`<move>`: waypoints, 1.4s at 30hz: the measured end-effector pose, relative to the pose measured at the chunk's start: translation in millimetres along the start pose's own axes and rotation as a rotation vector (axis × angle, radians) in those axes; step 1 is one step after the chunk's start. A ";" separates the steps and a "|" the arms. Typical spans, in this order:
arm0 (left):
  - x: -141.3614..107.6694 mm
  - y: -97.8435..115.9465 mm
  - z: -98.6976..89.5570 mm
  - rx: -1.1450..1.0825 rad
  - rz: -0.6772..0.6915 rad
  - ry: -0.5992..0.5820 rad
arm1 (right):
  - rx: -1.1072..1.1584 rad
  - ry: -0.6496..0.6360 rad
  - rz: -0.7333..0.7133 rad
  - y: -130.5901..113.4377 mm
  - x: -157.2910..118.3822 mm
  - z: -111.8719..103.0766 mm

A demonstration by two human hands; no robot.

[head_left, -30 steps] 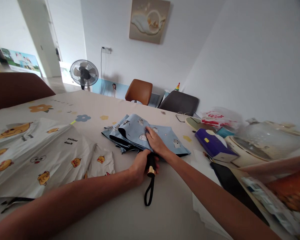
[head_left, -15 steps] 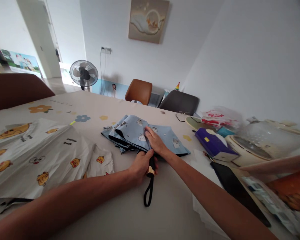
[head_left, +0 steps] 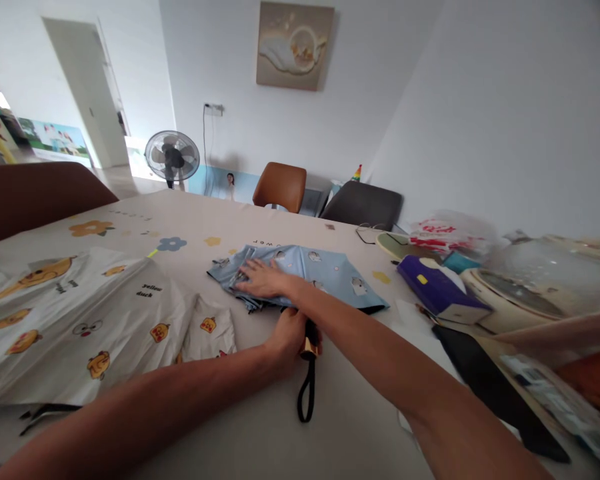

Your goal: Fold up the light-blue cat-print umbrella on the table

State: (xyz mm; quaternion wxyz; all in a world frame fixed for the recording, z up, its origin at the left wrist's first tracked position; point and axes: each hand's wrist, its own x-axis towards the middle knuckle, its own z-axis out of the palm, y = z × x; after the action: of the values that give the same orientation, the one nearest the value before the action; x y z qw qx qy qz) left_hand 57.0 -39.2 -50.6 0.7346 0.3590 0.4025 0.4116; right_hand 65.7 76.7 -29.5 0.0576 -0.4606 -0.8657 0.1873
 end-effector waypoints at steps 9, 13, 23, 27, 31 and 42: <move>2.5 -1.6 -2.0 -0.040 -0.092 0.028 | 0.113 0.305 -0.081 5.3 -24.2 -33.5; 0.5 -2.3 -1.8 -0.030 -0.082 0.027 | 0.003 0.536 0.265 72.7 -67.6 -65.7; 0.1 -2.0 -0.8 -0.023 -0.072 0.029 | -0.172 0.517 0.214 87.7 -72.4 -59.2; 5.8 -5.8 1.9 -0.027 -0.078 0.041 | -0.231 0.354 -0.024 47.8 -20.1 -42.6; 10.6 -8.3 4.3 -0.073 -0.124 0.064 | -0.294 0.257 0.034 42.3 28.0 -41.9; 7.6 -2.7 4.9 -0.093 -0.203 0.045 | -0.256 0.096 0.085 48.2 53.6 -62.3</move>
State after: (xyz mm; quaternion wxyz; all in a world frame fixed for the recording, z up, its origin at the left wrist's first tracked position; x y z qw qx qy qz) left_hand 64.8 -34.4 -53.1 0.7792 0.2725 0.4337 0.3612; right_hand 89.6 161.9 5.9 0.0317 -0.5090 -0.8584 0.0550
